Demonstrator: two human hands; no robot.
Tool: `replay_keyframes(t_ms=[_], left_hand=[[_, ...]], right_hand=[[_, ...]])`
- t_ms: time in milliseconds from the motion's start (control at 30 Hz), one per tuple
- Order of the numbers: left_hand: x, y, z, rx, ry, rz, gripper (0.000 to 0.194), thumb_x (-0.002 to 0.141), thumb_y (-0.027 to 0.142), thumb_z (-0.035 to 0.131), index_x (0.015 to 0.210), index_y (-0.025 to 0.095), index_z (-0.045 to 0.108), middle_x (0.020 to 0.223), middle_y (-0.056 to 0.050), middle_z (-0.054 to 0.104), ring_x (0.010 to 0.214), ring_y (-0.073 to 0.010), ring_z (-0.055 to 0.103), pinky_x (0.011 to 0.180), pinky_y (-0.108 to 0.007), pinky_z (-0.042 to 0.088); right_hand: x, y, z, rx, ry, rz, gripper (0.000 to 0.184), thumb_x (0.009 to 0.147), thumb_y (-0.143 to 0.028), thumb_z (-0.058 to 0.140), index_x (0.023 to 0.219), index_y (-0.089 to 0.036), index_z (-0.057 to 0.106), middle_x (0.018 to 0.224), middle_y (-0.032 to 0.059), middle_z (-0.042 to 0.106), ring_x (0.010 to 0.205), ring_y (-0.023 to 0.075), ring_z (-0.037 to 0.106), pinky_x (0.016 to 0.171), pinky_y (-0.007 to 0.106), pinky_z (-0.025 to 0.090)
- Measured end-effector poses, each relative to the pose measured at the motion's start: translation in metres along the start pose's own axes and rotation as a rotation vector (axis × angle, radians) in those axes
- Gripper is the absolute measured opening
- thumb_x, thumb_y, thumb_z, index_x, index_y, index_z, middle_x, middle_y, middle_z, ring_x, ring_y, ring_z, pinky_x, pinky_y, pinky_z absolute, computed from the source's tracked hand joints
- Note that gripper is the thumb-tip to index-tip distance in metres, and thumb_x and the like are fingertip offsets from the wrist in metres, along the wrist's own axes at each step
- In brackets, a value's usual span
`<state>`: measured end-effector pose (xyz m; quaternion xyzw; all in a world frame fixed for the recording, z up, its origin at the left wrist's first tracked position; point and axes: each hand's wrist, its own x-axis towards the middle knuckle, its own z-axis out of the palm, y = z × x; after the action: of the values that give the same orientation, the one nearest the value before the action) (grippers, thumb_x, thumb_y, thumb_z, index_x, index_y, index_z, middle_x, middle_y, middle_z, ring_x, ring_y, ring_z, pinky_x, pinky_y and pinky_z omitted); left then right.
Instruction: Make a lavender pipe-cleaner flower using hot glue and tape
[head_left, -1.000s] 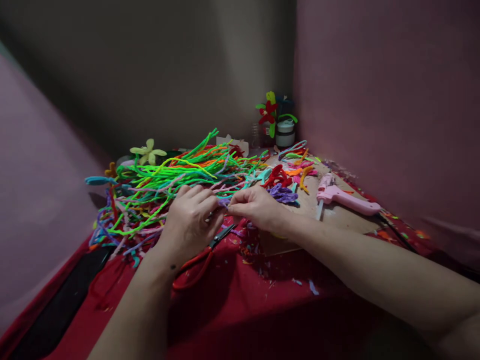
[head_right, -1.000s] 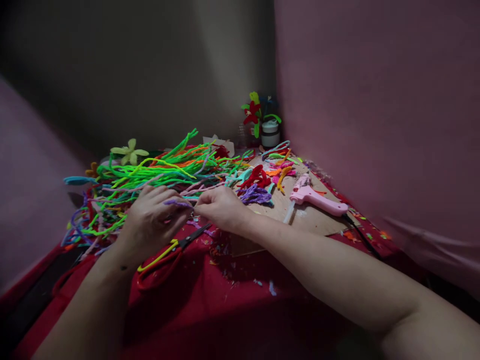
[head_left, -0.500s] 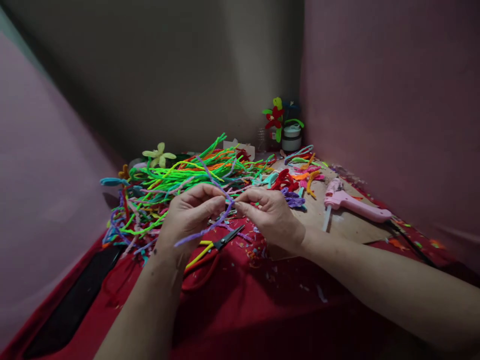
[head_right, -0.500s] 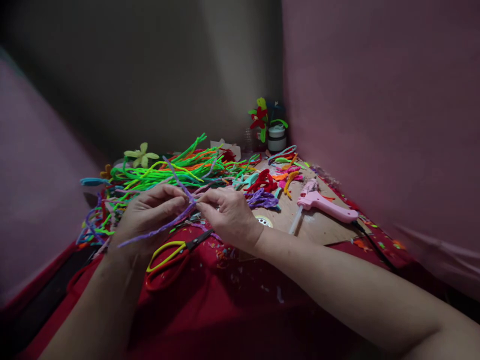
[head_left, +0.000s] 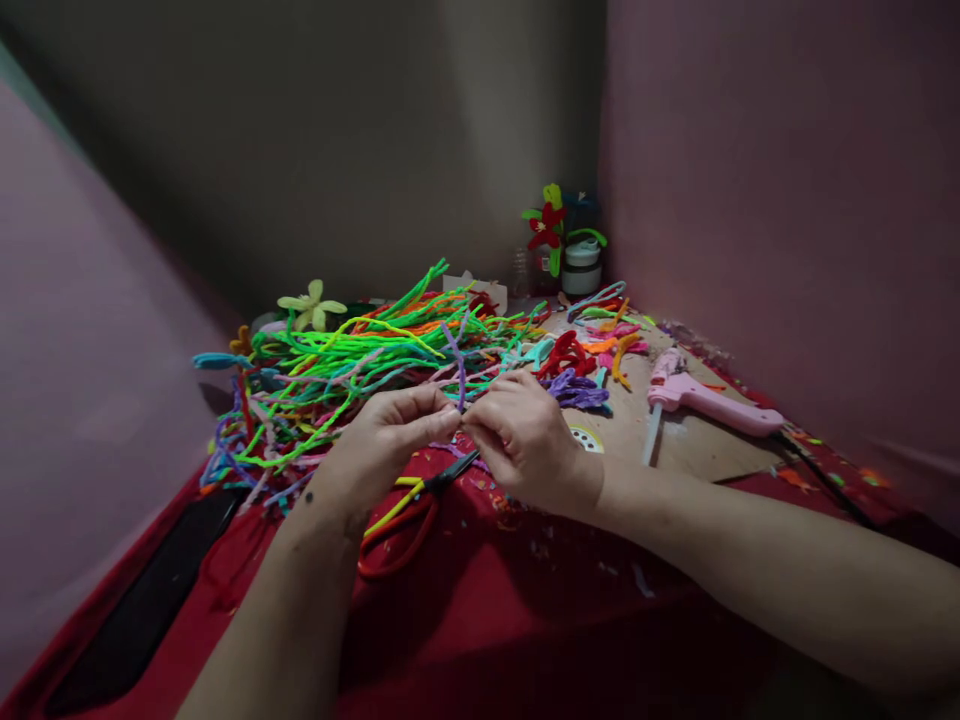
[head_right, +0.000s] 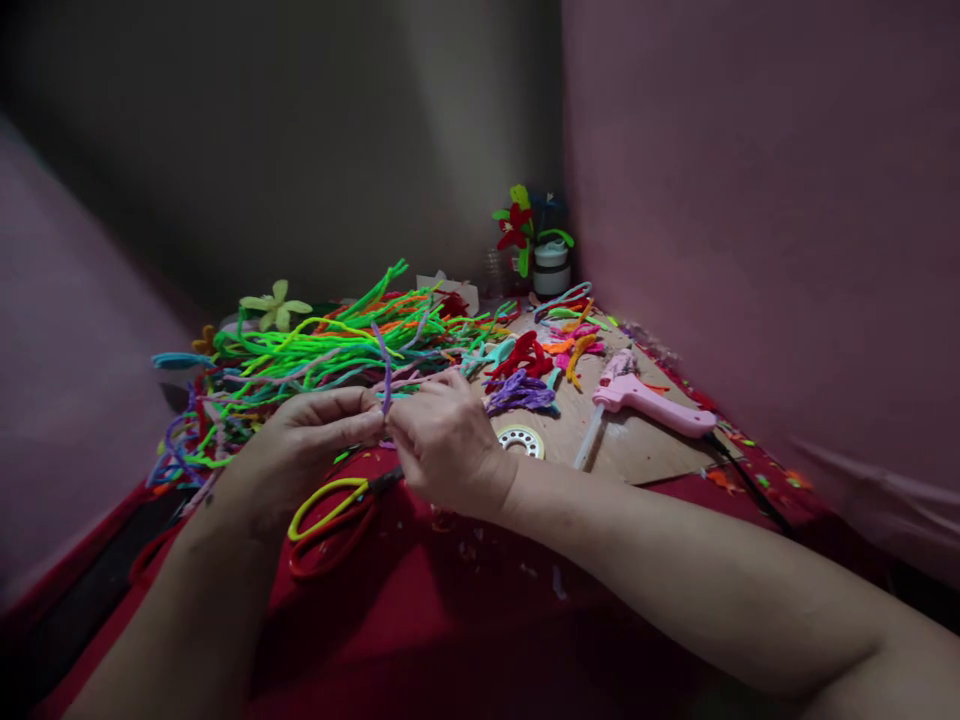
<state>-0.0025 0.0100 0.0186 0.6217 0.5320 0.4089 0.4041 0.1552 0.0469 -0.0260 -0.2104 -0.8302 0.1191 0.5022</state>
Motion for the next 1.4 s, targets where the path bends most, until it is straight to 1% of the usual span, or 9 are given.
replay_keyframes(t_ms=[233,367,533,733,833,967,1100,1233,1400], left_hand=[[0.004,0.000,-0.002,0.092,0.216,0.066,0.018,0.072,0.032,0.065,0.064,0.017,0.060,0.059,0.002,0.050,0.055,-0.0090,0.040,0.051,-0.019,0.032],[0.005,0.002,-0.001,0.187,0.268,0.092,0.015,0.070,0.030,0.065,0.064,0.016,0.063,0.061,0.001,0.053,0.057,-0.0107,0.043,0.052,-0.020,0.033],[0.005,0.002,-0.002,0.317,0.209,0.113,0.018,0.072,0.030,0.060,0.060,0.017,0.057,0.055,0.003,0.046,0.052,-0.0098,0.038,0.049,-0.021,0.030],[0.003,0.003,-0.004,0.538,0.084,0.173,0.018,0.079,0.030,0.051,0.069,0.016,0.054,0.062,0.002,0.048,0.059,-0.0117,0.042,0.055,-0.023,0.034],[0.002,0.002,-0.002,0.570,0.024,0.207,0.019,0.081,0.030,0.047,0.069,0.017,0.052,0.063,0.003,0.047,0.059,-0.0115,0.042,0.056,-0.024,0.035],[0.002,0.002,-0.001,0.585,0.077,0.193,0.019,0.081,0.029,0.048,0.067,0.017,0.050,0.059,0.004,0.042,0.055,-0.0100,0.038,0.052,-0.023,0.031],[0.003,0.002,-0.001,0.525,0.126,0.168,0.017,0.080,0.029,0.050,0.067,0.017,0.051,0.058,0.004,0.043,0.054,-0.0096,0.037,0.051,-0.023,0.031],[0.004,0.003,0.003,0.444,0.158,0.127,0.018,0.077,0.029,0.052,0.064,0.016,0.052,0.058,0.004,0.044,0.054,-0.0094,0.038,0.051,-0.022,0.032],[0.004,0.003,0.007,0.369,0.186,0.087,0.017,0.076,0.031,0.054,0.068,0.016,0.058,0.060,0.002,0.051,0.056,-0.0108,0.045,0.054,-0.024,0.036]], right_hand=[[0.010,0.004,0.000,0.627,-0.184,0.595,0.023,0.080,-0.024,0.053,0.060,-0.015,0.059,0.058,0.0010,0.059,0.056,0.0109,0.051,0.059,0.025,0.040],[0.012,0.006,-0.001,0.644,-0.175,0.701,0.020,0.077,-0.019,0.056,0.057,-0.015,0.059,0.054,-0.0004,0.058,0.052,0.0097,0.051,0.055,0.024,0.040],[0.006,0.007,0.002,0.343,-0.156,0.497,0.020,0.080,-0.018,0.056,0.061,-0.015,0.061,0.057,0.0001,0.059,0.055,0.0108,0.050,0.058,0.026,0.039],[0.002,0.005,0.002,-0.118,0.109,-0.089,0.027,0.089,-0.018,0.044,0.106,-0.015,0.064,0.098,0.0103,0.064,0.090,0.0199,0.050,0.084,0.036,0.039],[0.004,0.004,-0.001,-0.256,0.096,-0.121,0.025,0.090,-0.023,0.045,0.091,-0.016,0.069,0.092,0.0100,0.064,0.091,0.0218,0.047,0.083,0.038,0.037],[0.006,0.004,-0.002,-0.137,-0.039,0.050,0.020,0.085,-0.020,0.052,0.073,-0.013,0.066,0.070,0.0058,0.061,0.074,0.0172,0.049,0.075,0.034,0.037],[0.009,0.003,-0.003,0.325,-0.161,0.392,0.017,0.081,-0.017,0.054,0.067,-0.014,0.062,0.059,-0.0018,0.054,0.057,0.0092,0.044,0.059,0.025,0.035],[0.013,0.004,-0.005,0.602,-0.262,0.586,0.019,0.075,-0.019,0.059,0.057,-0.013,0.061,0.050,-0.0057,0.044,0.050,0.0065,0.035,0.052,0.024,0.027],[0.016,0.006,-0.005,0.776,-0.263,0.768,0.018,0.067,-0.022,0.064,0.052,-0.013,0.059,0.045,-0.0052,0.047,0.043,0.0054,0.036,0.046,0.023,0.025]])
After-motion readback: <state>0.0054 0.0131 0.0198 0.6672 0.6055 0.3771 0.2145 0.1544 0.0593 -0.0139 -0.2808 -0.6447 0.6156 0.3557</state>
